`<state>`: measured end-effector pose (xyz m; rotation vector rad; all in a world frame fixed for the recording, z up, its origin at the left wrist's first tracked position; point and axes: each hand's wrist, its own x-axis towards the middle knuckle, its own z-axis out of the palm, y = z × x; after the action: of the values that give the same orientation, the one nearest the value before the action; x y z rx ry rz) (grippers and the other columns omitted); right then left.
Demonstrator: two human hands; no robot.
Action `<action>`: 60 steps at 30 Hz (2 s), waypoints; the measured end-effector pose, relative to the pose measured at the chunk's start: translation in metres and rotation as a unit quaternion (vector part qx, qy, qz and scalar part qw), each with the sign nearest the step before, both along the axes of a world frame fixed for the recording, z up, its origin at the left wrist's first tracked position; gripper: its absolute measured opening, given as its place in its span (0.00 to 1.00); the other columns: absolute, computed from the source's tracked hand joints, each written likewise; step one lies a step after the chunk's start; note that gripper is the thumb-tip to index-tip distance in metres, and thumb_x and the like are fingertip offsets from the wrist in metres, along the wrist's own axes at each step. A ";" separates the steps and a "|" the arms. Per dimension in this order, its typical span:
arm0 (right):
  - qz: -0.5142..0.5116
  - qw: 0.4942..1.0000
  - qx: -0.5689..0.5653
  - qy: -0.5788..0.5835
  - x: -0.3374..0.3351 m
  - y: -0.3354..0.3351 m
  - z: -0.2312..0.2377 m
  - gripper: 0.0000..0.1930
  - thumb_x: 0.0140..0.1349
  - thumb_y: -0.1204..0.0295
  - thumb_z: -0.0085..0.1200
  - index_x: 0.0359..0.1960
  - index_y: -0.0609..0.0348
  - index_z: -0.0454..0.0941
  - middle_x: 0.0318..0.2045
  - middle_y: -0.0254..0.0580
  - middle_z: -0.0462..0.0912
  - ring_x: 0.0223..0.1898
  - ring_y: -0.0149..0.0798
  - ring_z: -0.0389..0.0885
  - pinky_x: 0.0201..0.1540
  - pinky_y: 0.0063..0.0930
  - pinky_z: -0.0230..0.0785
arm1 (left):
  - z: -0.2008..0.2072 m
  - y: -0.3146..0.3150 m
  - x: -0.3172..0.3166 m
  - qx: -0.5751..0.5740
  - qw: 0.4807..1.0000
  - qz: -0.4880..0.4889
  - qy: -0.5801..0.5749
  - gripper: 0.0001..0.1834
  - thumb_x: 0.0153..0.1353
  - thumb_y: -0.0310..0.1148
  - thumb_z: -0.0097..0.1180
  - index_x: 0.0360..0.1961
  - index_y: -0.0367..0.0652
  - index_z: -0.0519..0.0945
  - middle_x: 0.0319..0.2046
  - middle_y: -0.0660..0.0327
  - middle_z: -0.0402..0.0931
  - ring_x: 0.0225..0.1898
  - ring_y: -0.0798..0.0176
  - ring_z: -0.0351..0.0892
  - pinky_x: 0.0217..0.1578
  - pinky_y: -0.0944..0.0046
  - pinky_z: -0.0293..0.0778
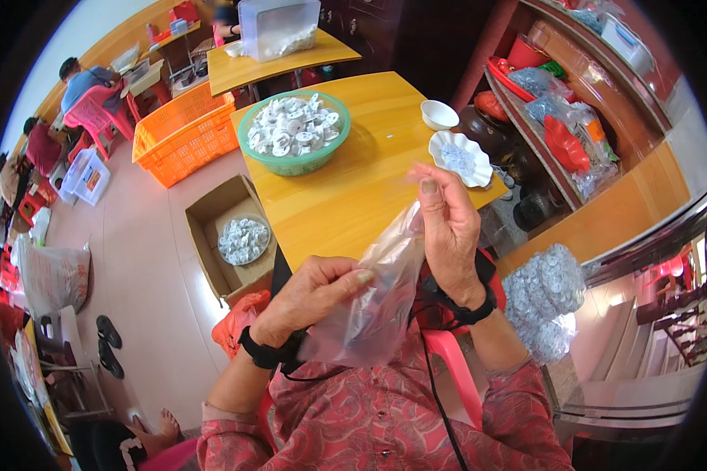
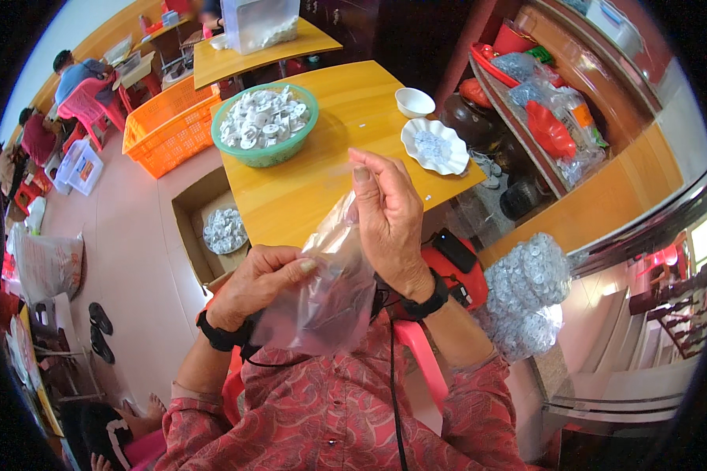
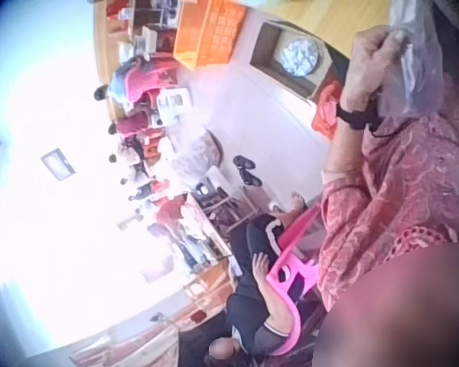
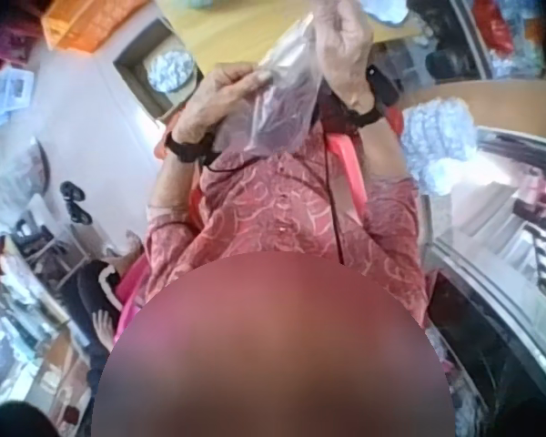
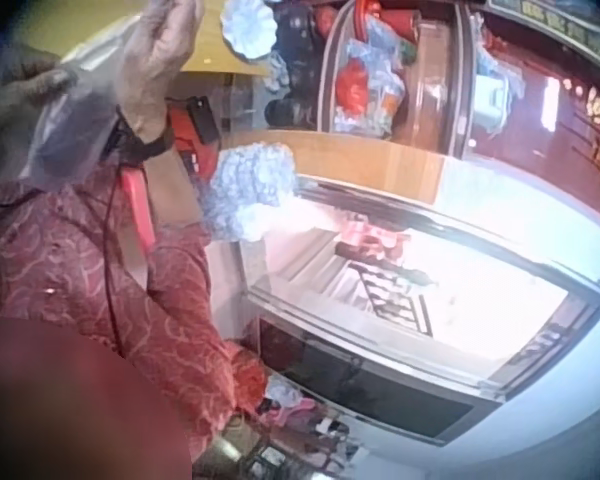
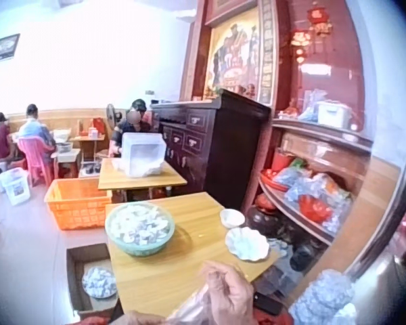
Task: The recorder is seen assembling or inspecting small white plastic components and placing them into a plastic bag.
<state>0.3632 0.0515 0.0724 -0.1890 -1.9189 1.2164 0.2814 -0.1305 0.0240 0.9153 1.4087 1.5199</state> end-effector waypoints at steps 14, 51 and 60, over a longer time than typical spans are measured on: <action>0.070 0.979 -0.151 -0.118 0.003 0.071 -0.017 0.26 0.69 0.55 0.52 0.54 0.69 0.73 0.33 0.34 0.78 0.30 0.24 0.75 0.31 0.16 0.69 | 0.001 0.025 -0.027 -0.039 0.999 0.010 0.018 0.15 0.70 0.36 0.51 0.48 0.34 0.80 0.38 0.59 0.84 0.35 0.68 0.84 0.36 0.69 0.79; 0.195 0.941 -0.210 -0.181 0.020 0.018 -0.031 0.19 0.61 0.80 0.58 0.54 0.68 0.72 0.35 0.35 0.83 0.36 0.23 0.80 0.41 0.18 0.73 | -0.006 0.050 -0.008 0.040 0.979 0.141 -0.139 0.14 0.70 0.36 0.52 0.38 0.34 0.79 0.31 0.60 0.80 0.31 0.66 0.82 0.39 0.62 0.83; 0.143 0.951 -0.234 -0.142 0.017 0.011 -0.046 0.17 0.61 0.81 0.56 0.53 0.67 0.71 0.39 0.39 0.85 0.39 0.25 0.82 0.43 0.19 0.75 | -0.013 0.059 -0.009 0.062 0.953 0.156 -0.251 0.13 0.69 0.35 0.52 0.42 0.34 0.78 0.36 0.54 0.81 0.34 0.60 0.83 0.40 0.60 0.82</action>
<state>0.3806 0.0625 0.0266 -0.3595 -1.9108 1.9252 0.2728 -0.0714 0.0107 0.3361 1.1225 1.9288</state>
